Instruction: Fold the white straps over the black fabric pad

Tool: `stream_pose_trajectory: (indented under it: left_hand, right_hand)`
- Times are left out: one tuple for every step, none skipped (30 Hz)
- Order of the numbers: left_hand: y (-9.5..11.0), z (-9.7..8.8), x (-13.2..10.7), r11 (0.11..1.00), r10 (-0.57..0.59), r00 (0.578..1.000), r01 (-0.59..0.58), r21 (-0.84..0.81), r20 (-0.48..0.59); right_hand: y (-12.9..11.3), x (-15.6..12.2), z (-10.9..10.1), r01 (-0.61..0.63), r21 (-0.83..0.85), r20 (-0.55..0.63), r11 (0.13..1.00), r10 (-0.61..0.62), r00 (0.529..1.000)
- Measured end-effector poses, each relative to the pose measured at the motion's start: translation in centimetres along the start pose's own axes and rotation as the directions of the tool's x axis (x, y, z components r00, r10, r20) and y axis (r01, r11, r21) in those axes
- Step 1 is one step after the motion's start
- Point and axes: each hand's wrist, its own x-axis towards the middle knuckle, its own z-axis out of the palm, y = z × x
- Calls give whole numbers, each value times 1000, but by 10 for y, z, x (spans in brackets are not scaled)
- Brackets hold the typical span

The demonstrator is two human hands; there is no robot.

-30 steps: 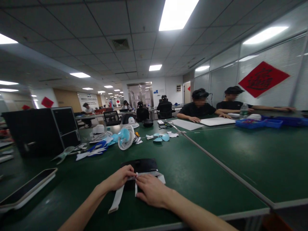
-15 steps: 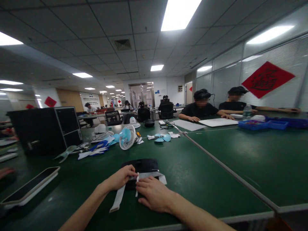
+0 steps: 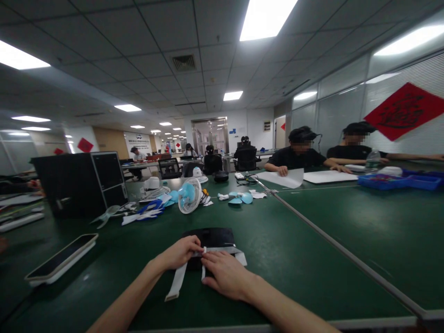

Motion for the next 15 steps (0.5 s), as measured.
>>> stream_pose_trajectory:
  left_hand:
    - [0,0,0,1000,-1,1000,1,0,-2]
    - [1,0,0,1000,-5,1000,5,0,-4]
    - [1,-1,-1,1000,-9,1000,9,0,-5]
    - [1,-1,-1,1000,-12,1000,12,-1,-4]
    - [1,-1,-1,1000,-13,1000,13,-2,-2]
    - [1,-2,-1,1000,-13,1000,13,-4,3]
    - [1,-2,-1,1000,-12,1000,12,-6,7]
    - [1,-3,-1,1000,-10,1000,10,-10,11]
    - [0,-3,-2,1000,-7,1000,7,-16,15]
    - [0,-4,-2,1000,-3,1000,4,-22,18]
    - [0,-5,-2,1000,-1,1000,1,-27,19]
    - [-1,-5,-3,1000,0,1000,0,-30,20]
    - [-1,-6,-3,1000,-3,1000,3,-31,22]
    - [-2,-7,-4,999,-10,1000,11,-30,25]
    - [-2,-7,-5,999,-19,999,20,-29,30]
  right_hand:
    - [0,0,0,-3,3,4,1000,3,1000]
    - [0,0,0,-4,5,8,1000,4,1000]
    - [1,0,0,-2,9,10,1000,2,1000]
    - [1,-1,0,-2,14,8,1000,2,1000]
    - [2,-1,0,-5,18,2,1000,5,1000]
    - [4,-2,-1,-15,22,-8,1000,15,1000]
    - [5,-3,-1,-32,24,-20,999,32,999]
    - [7,-4,-2,-52,26,-34,998,53,998]
    - [9,-5,-3,-74,27,-45,997,75,996]
    - [11,-6,-4,-95,26,-54,995,96,994]
    - [12,-7,-5,-113,24,-59,993,114,992]
    - [14,-8,-6,-127,21,-64,992,128,990]
    - [15,-9,-7,-140,16,-67,990,141,988]
    - [16,-10,-8,-150,9,-70,989,150,986]
    - [18,-11,-9,-158,2,-74,987,158,985]
